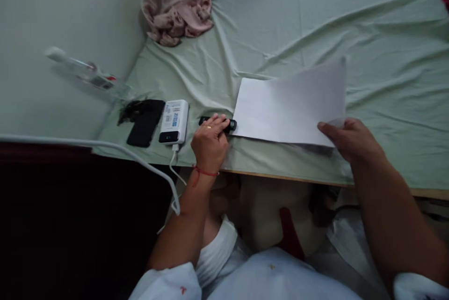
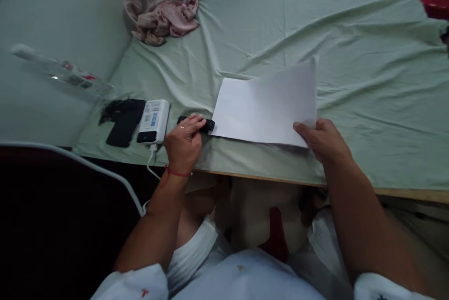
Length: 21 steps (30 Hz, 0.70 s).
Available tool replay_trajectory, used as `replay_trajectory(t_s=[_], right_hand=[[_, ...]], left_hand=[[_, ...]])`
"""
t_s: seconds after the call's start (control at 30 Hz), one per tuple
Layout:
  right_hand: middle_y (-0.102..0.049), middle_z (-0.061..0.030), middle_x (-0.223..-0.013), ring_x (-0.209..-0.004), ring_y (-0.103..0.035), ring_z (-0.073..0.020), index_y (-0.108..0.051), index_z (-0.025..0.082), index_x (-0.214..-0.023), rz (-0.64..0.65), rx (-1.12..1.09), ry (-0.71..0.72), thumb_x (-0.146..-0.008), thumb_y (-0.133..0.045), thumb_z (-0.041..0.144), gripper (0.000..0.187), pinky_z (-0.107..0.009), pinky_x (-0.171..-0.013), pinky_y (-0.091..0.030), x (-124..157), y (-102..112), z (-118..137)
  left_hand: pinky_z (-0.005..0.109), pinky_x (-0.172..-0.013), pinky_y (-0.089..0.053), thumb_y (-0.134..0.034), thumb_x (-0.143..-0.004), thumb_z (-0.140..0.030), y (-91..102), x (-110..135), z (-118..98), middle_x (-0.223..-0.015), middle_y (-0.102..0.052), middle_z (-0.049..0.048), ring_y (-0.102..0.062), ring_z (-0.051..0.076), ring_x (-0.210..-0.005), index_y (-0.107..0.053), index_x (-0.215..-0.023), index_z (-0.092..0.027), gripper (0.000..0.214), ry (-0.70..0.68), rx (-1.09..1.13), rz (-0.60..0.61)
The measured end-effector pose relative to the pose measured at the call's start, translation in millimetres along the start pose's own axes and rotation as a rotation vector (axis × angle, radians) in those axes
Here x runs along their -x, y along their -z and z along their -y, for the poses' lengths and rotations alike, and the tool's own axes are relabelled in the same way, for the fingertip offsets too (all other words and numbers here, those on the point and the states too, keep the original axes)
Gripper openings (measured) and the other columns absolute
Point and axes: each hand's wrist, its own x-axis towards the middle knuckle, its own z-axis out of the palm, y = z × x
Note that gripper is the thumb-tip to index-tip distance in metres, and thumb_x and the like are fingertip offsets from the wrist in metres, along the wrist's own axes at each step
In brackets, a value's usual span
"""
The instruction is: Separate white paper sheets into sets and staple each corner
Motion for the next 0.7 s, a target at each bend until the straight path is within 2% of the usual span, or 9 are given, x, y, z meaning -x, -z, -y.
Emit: replay_trajectory(t_s=[0.13,0.23,0.27,0.33,0.4,0.47,0.57,0.63,0.7], right_hand=[[-0.062,0.0027,-0.06,-0.058,-0.051,-0.0074,-0.068,0.018,-0.057,-0.068,-0.027,0.084,-0.064,-0.086,0.028,0.021,-0.019,-0.053,-0.043,0.0,5.9,1.3],[-0.068,0.0015,-0.065,-0.059,-0.057,-0.0083,-0.072,0.018,-0.06,-0.108,-0.121,0.091,-0.056,-0.09,0.026,0.02,-0.019,-0.053,-0.047,1.2,21.6,7.2],[-0.07,0.0005,-0.069,-0.061,-0.06,-0.0096,-0.073,0.018,-0.063,-0.125,-0.161,0.084,-0.053,-0.091,0.026,0.022,-0.02,-0.055,-0.05,2.2,28.0,9.6],[-0.073,-0.0004,-0.072,-0.063,-0.064,-0.011,-0.074,0.019,-0.064,-0.17,-0.225,0.081,-0.045,-0.095,0.024,0.029,-0.021,-0.057,-0.055,5.1,40.9,14.3],[-0.072,-0.0003,-0.071,-0.06,-0.063,-0.0117,-0.073,0.02,-0.062,-0.185,-0.25,0.072,-0.04,-0.098,0.025,0.035,-0.022,-0.053,-0.055,9.2,51.7,18.7],[-0.07,0.0001,-0.067,-0.055,-0.06,-0.0118,-0.072,0.021,-0.06,-0.191,-0.233,0.028,-0.035,-0.1,0.027,0.039,-0.022,-0.045,-0.052,13.4,59.5,22.5],[-0.067,0.0009,-0.062,-0.052,-0.057,-0.0115,-0.071,0.021,-0.058,-0.209,-0.194,-0.041,-0.029,-0.102,0.029,0.043,-0.022,-0.04,-0.048,17.3,66.9,24.9],[-0.067,0.0006,-0.063,-0.054,-0.059,-0.0112,-0.071,0.02,-0.058,-0.203,-0.187,-0.054,-0.028,-0.102,0.03,0.044,-0.021,-0.044,-0.05,17.4,71.8,22.8],[-0.07,-0.0003,-0.066,-0.058,-0.061,-0.0107,-0.073,0.018,-0.059,-0.186,-0.188,-0.037,-0.031,-0.102,0.032,0.042,-0.019,-0.05,-0.052,15.7,77.8,17.7]], left_hand=[[0.05,-0.115,-0.053,-0.057,-0.089,-0.004,-2.4,-0.6,-8.2,-0.118,-0.083,0.0069,-0.073,0.026,-0.124,-0.083,-0.1,-0.023,0.034,0.0,0.077,-0.163],[0.048,-0.115,-0.053,-0.059,-0.093,-0.01,-3.7,-3.0,-24.4,-0.12,-0.082,0.0058,-0.071,0.024,-0.125,-0.081,-0.099,-0.024,0.027,0.024,0.253,-0.265],[0.045,-0.11,-0.056,-0.059,-0.095,-0.012,-5.0,-4.1,-31.5,-0.122,-0.082,0.0051,-0.072,0.022,-0.124,-0.08,-0.1,-0.024,0.025,0.055,0.348,-0.285],[0.035,-0.091,-0.062,-0.06,-0.097,-0.018,-8.9,-6.8,-46.4,-0.122,-0.081,0.0043,-0.074,0.02,-0.116,-0.079,-0.102,-0.024,0.021,0.152,0.566,-0.31],[0.026,-0.074,-0.059,-0.063,-0.097,-0.026,-14.1,-10.6,-60.9,-0.119,-0.081,0.0046,-0.075,0.018,-0.105,-0.077,-0.104,-0.024,0.015,0.269,0.778,-0.299],[0.024,-0.069,-0.057,-0.068,-0.096,-0.039,-19.9,-15.1,-73.8,-0.116,-0.081,0.0056,-0.075,0.018,-0.1,-0.076,-0.104,-0.024,0.019,0.392,0.988,-0.211],[0.032,-0.079,-0.062,-0.072,-0.09,-0.059,-29.3,-20.5,-89.5,-0.11,-0.082,0.0083,-0.076,0.025,-0.109,-0.076,-0.102,-0.023,0.038,0.585,1.262,0.057],[0.04,-0.088,-0.063,-0.079,-0.082,-0.06,-36.7,-22.0,-97.4,-0.104,-0.082,0.0092,-0.075,0.031,-0.115,-0.078,-0.1,-0.021,0.043,0.708,1.338,0.243],[0.044,-0.091,-0.063,-0.09,-0.07,-0.051,-45.3,-21.7,-103.7,-0.098,-0.083,0.0091,-0.075,0.035,-0.114,-0.079,-0.097,-0.02,0.043,0.789,1.331,0.38]])
